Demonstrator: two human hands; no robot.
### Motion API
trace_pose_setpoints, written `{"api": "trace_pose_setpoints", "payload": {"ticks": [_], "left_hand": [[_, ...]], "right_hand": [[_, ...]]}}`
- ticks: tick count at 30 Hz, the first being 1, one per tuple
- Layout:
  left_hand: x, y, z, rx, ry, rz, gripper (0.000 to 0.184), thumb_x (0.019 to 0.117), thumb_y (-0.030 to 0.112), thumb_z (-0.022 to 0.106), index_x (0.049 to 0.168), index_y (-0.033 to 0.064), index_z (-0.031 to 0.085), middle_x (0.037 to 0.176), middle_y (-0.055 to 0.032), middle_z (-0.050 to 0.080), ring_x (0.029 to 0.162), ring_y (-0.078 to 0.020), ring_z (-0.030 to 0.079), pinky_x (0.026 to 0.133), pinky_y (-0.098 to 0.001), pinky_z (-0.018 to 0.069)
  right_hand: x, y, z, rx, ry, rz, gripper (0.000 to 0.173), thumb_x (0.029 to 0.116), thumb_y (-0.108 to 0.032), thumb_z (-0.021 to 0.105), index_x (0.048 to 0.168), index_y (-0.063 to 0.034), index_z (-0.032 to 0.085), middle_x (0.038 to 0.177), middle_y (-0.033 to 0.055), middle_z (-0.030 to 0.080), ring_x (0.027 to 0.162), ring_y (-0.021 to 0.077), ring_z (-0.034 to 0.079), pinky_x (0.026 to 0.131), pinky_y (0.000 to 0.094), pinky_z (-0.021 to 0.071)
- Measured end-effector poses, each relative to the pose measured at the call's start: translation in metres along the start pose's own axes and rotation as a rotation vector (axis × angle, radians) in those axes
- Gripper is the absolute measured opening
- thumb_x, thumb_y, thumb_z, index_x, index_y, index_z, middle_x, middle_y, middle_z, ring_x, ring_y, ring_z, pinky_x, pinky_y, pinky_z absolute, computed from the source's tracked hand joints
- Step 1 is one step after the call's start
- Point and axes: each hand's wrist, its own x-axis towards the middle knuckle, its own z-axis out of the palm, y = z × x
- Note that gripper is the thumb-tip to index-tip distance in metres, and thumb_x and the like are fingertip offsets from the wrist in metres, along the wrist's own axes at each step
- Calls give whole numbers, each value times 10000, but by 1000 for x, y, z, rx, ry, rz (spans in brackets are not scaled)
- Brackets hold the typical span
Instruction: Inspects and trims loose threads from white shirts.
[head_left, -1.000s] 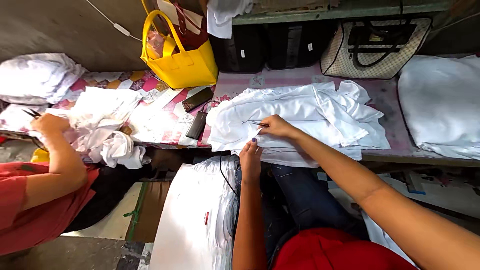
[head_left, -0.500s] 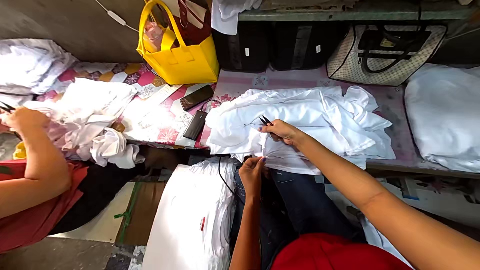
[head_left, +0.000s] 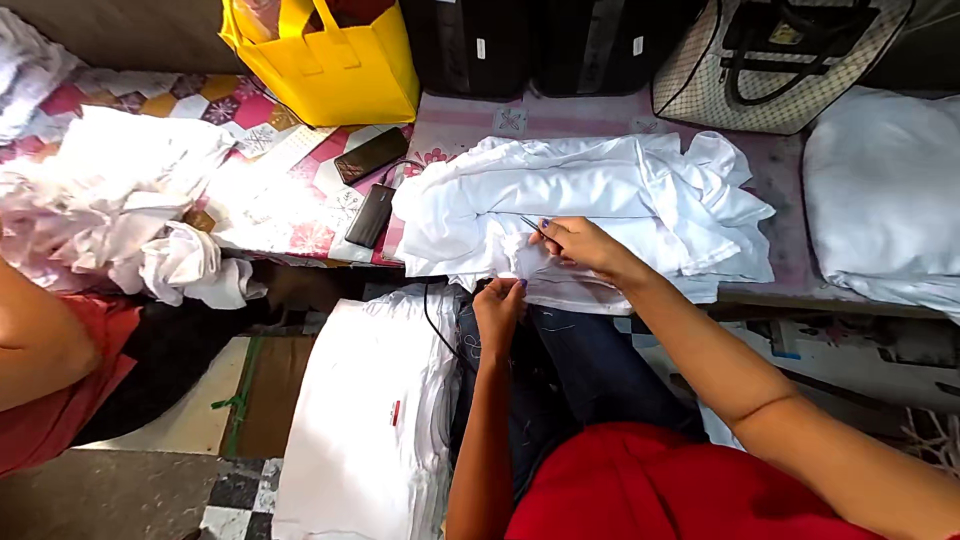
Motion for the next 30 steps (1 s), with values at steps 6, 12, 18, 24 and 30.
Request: {"api": "trace_pose_setpoints", "payload": {"ticks": [6,12,18,24,30], "left_hand": [[-22,4,-16,416,193,312,363,914,175,742,1185,-60,685,1001,-198,703,776,-260,671,728,-435,563],[14,-18,0,403,-1,530,130,925,33,674,967,-16,787,926,-176,735,811,-254,725,795,-410,601],[-18,-3,-36,424,-53,92,213,961,153,684,1031,-38,745,1021,-190,714,920,-273,692,882,-457,549],[8,-3,9,152,86,127,181,935,110,716,1009,-55,731,933,-138,680,740,-132,629,720,-303,543],[-6,-7,1,-259,-36,75,96,970,59,641,955,-18,695,790,-5,685,645,-43,621,637,-228,546]], "right_hand": [[-6,10,-11,120,-54,28,453,1121,-424,344,1150,-107,666,645,-50,470,492,26,381,466,184,337],[-9,2,4,227,-118,56,377,1129,-343,354,1163,-86,626,661,-69,424,517,21,380,496,178,346],[-16,12,-16,232,-164,136,335,1118,-302,421,1050,-81,663,601,-99,403,475,-8,351,463,152,317],[-10,10,8,162,-232,177,334,1106,-284,467,987,-71,695,592,-102,425,471,-8,351,469,164,314],[-11,20,-12,179,-317,233,350,1110,-291,449,994,-74,697,568,-121,393,450,-21,318,440,155,276]]}}
